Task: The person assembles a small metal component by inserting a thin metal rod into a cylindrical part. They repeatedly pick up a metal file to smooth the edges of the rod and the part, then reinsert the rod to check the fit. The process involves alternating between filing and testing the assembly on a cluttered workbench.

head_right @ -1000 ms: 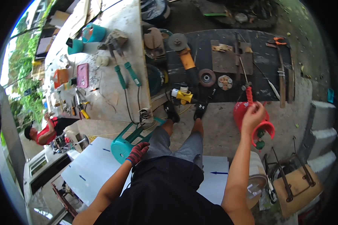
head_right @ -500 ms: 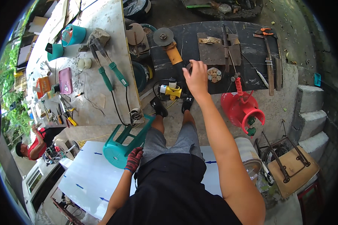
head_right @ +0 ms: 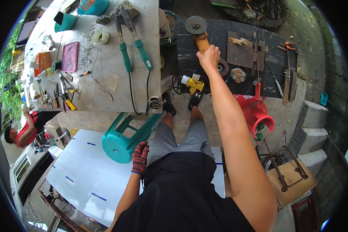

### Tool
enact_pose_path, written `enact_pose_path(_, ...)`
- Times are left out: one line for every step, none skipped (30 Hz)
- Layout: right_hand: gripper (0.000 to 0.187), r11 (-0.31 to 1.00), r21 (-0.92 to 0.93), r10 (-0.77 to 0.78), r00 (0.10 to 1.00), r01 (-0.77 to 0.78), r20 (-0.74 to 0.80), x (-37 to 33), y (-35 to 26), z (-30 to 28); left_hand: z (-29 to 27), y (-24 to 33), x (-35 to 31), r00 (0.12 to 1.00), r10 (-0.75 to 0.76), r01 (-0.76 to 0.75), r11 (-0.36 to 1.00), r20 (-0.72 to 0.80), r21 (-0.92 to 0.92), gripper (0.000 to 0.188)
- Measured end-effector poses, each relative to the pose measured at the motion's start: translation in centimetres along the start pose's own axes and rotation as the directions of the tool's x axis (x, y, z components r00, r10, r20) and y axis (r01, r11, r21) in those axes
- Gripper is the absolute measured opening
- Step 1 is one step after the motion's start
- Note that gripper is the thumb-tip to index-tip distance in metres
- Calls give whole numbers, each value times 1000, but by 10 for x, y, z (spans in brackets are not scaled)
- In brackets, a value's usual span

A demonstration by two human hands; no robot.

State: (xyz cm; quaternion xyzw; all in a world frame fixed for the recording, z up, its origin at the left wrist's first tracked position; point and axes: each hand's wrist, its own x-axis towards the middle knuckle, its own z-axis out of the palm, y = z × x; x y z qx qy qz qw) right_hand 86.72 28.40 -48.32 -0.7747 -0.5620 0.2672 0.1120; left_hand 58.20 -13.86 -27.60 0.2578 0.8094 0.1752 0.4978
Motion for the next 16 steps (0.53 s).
enact_pose_path(66, 1000, 25, -1, 1000, 2, -16, -3, -4, -9, -2, 1, 1, 1000, 13, -13, 1000, 12, -13, 26)
enact_pose_path(66, 999, 50, 0, 999, 1, -33, -7, -9, -17, -6, 3, 3, 999, 27, -26, 999, 27, -24, 26)
enact_pose_path(67, 998, 64, 3, 998, 1, -62, -14, -13, -24, -10, 5, 5, 998, 42, -41, 999, 43, -32, 25)
enact_pose_path(67, 998, 63, -9, 996, 14, -92, -22, -17, -36, -14, 6, 6, 995, 73, -70, 996, 64, -51, 26)
enact_pose_path(68, 998, 62, -20, 993, 27, -121, -30, -21, -47, -18, 8, 8, 991, 103, -97, 993, 84, -68, 26)
enact_pose_path(68, 997, 60, -29, 988, 38, -149, -39, -25, -59, -22, 11, 11, 986, 132, -123, 989, 106, -85, 26)
enact_pose_path(68, 995, 89, -22, 988, 36, -156, -51, -29, -75, -26, 14, 10, 979, 152, -135, 983, 139, -123, 27)
enact_pose_path(68, 995, 86, -41, 980, 59, -193, -63, -29, -83, -31, 19, 13, 970, 177, -151, 976, 167, -159, 27)
enact_pose_path(67, 993, 83, -59, 971, 80, -230, -75, -26, -91, -35, 23, 14, 960, 202, -164, 967, 196, -195, 28)
enact_pose_path(67, 991, 79, -82, 959, 107, -271, -85, -26, -101, -37, 24, 18, 944, 225, -177, 962, 239, -207, 29)
enact_pose_path(66, 987, 57, -124, 933, 152, -337, -100, -26, -109, -40, 24, 20, 926, 248, -189, 957, 284, -220, 29)
enact_pose_path(66, 991, 89, -66, 948, 98, -312, -118, -25, -119, -41, 25, 22, 905, 270, -199, 952, 328, -232, 30)
enact_pose_path(66, 992, 118, -17, 958, 53, -287, -139, -35, -137, -40, 29, 23, 878, 312, -244, 944, 364, -222, 31)
enact_pose_path(66, 988, 153, 37, 967, 2, -251, -159, -40, -145, -38, 35, 21, 851, 343, -282, 937, 397, -206, 32)
enact_pose_path(68, 988, 151, 9, 953, 39, -304, -177, -38, -148, -35, 43, 18, 822, 372, -320, 928, 431, -191, 33)
enact_pose_path(68, 985, 172, 29, 952, 26, -305, -197, -35, -151, -40, 38, 15, 815, 376, -325, 927, 440, -189, 33)
